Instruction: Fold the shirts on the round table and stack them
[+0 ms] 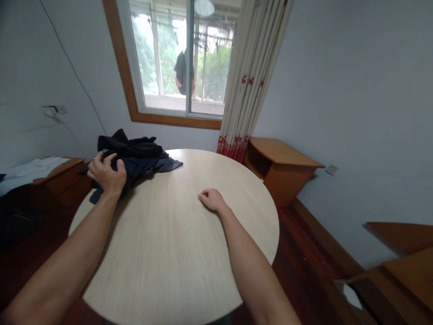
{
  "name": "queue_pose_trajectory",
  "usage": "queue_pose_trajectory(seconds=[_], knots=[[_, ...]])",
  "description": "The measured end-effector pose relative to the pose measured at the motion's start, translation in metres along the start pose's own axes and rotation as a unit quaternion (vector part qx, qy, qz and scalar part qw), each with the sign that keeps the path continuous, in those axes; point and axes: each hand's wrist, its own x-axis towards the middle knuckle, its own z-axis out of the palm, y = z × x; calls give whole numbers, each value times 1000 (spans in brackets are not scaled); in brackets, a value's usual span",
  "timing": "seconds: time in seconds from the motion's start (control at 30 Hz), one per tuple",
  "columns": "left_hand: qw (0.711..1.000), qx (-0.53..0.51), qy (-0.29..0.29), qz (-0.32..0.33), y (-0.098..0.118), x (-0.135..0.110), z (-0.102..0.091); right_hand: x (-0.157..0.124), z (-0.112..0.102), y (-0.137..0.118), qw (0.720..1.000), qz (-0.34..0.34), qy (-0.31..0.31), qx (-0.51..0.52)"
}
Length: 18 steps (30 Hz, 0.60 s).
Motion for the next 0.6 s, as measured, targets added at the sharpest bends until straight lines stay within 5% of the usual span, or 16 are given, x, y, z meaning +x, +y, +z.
queue_pose_trajectory(seconds=[0.17,0.33,0.47,0.6], knots=[[996,-27,-89,16,-23,6,15,0,0,0,1000,2,3,6],[994,-65,-84,6,-23,9,21,-1,-1,-1,1000,3,3,-1],[981,-127,-88,115,14,-7,10,1,0,1,999,-9,18,46],[916,-238,-155,285,68,-52,-8,3,1,3,982,-14,87,165]])
